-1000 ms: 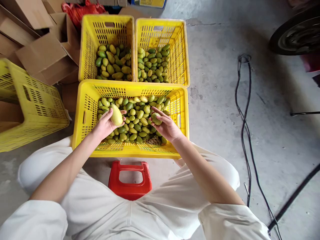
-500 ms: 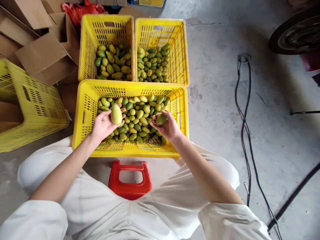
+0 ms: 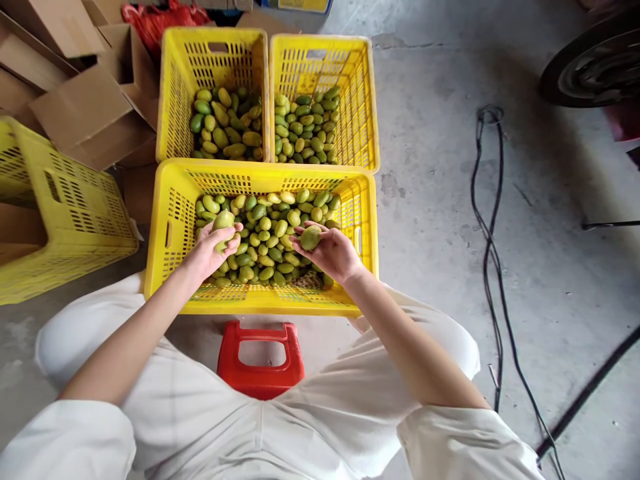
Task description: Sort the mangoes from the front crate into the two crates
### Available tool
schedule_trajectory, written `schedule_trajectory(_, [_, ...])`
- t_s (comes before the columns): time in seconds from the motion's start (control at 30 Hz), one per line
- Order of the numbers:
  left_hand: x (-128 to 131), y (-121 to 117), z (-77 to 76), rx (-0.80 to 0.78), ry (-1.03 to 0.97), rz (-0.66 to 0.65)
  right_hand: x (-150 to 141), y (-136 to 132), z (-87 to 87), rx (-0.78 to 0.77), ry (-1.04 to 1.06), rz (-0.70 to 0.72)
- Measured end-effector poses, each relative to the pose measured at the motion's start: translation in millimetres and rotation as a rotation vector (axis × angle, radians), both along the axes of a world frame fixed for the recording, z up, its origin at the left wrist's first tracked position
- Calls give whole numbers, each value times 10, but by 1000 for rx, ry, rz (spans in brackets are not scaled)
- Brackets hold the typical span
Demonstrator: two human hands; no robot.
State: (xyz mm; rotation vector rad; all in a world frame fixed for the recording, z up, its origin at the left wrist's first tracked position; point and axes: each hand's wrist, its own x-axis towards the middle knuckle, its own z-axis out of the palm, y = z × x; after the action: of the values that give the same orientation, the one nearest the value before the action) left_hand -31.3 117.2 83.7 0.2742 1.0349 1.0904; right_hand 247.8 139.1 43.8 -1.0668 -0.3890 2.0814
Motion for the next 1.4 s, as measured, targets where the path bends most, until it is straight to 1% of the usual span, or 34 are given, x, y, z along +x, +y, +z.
schedule_trajectory(0.1, [8, 19, 44, -14, -34, -20, -26, -19, 7, 24, -43, 22])
schedule_trajectory(0.17, [6, 32, 61, -58, -65, 0, -44, -32, 30, 31, -81, 23])
schedule_trajectory(0.3, [-6, 39, 37, -118, -75, 40, -40, -24, 59, 13, -102, 0])
schedule_trajectory(0.4, [-9, 26, 6, -104, -56, 27, -6, 6, 62, 11, -99, -19])
schedule_trajectory(0.47, [-9, 15, 4, -67, -51, 24, 13, 21, 70, 28, -113, -8])
schedule_trajectory(0.57, [-3, 7, 30, -10, -50, -9, 16, 19, 92, 49, -125, 3])
schedule_trajectory(0.67, [16, 17, 69, -31, -40, -40, 4, 8, 97, 29, -107, -15])
schedule_trajectory(0.83, [44, 46, 109, -110, -66, 38, 2, 16, 30, 30, -98, -37])
schedule_trajectory(0.93, [36, 52, 97, -124, -76, 83, -2, 16, 9, 49, -139, -41])
schedule_trajectory(1.03, [25, 51, 63, -118, -76, 91, -9, 3, 28, 57, -137, -67])
schedule_trajectory(1.1, [19, 47, 37, -93, -65, 93, -9, -5, 48, 57, -125, -87])
schedule_trajectory(1.23, [4, 36, -4, -34, 2, 136, 0, -6, 75, 73, -123, -88])
schedule_trajectory(1.3, [-1, 31, -11, -46, 29, 132, 1, -1, 88, 75, -134, -97])
schedule_trajectory(1.4, [3, 28, 0, -61, 20, 90, -1, 7, 105, 56, -138, -110])
